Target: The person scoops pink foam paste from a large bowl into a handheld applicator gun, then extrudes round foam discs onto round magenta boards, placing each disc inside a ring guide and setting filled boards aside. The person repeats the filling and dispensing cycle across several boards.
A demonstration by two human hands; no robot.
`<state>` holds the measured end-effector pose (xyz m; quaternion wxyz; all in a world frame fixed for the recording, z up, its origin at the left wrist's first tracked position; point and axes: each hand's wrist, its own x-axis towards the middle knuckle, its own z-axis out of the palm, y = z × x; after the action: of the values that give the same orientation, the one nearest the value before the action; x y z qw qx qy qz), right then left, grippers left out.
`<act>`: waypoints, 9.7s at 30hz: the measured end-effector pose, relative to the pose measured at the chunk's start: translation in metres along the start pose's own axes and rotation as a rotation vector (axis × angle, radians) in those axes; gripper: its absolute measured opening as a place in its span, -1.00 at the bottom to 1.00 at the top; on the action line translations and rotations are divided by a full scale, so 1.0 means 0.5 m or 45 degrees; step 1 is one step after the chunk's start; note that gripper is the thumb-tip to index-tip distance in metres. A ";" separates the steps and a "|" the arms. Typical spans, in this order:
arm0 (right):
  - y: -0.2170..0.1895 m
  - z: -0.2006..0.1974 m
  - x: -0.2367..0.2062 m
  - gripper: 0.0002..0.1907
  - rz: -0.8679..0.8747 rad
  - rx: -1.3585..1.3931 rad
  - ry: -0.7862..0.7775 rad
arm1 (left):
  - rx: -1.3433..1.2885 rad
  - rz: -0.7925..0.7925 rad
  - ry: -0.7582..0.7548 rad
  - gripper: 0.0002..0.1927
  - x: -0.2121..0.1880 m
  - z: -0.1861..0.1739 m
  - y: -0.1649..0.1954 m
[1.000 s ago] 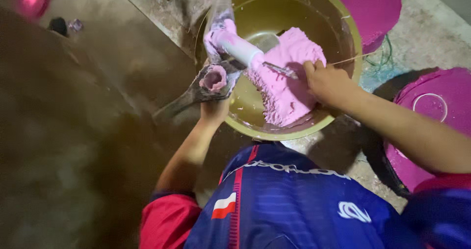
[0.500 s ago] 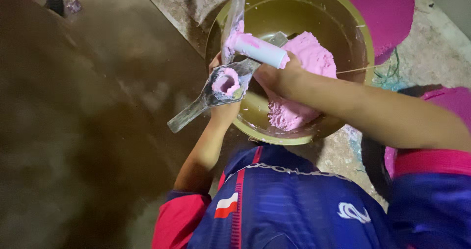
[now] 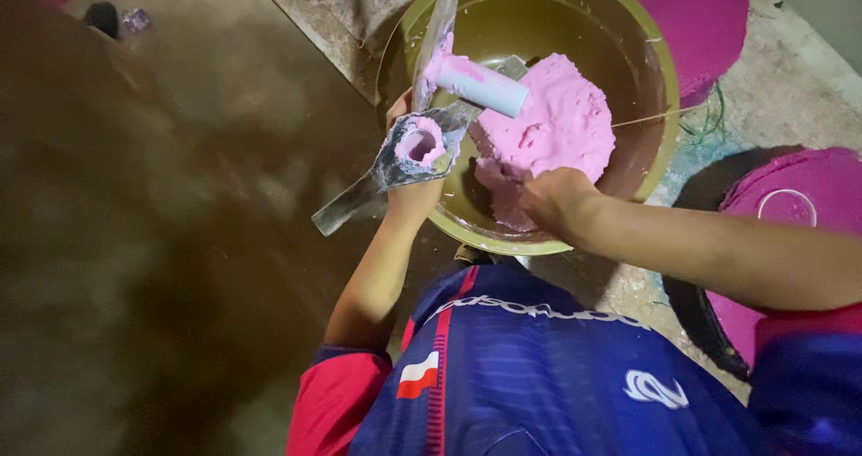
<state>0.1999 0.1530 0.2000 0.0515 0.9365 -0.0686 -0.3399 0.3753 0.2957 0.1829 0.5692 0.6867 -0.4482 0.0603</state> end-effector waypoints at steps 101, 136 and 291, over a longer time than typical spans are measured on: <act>-0.004 -0.228 -0.455 -0.66 0.198 -0.237 0.868 | 0.424 0.413 -0.811 -0.52 0.079 -0.015 0.116; -0.018 0.048 -0.181 -0.58 -0.128 1.494 1.272 | 0.508 -0.166 -0.369 -0.24 0.150 0.048 0.059; 0.161 0.599 -0.798 -0.35 1.183 1.979 0.708 | -2.578 -1.017 -1.232 -0.73 -0.213 0.917 0.499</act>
<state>-0.3033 0.1238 0.2343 -0.4419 0.6351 -0.6271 0.0907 -0.0542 -0.0168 0.1431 0.6028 -0.0324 -0.2145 -0.7678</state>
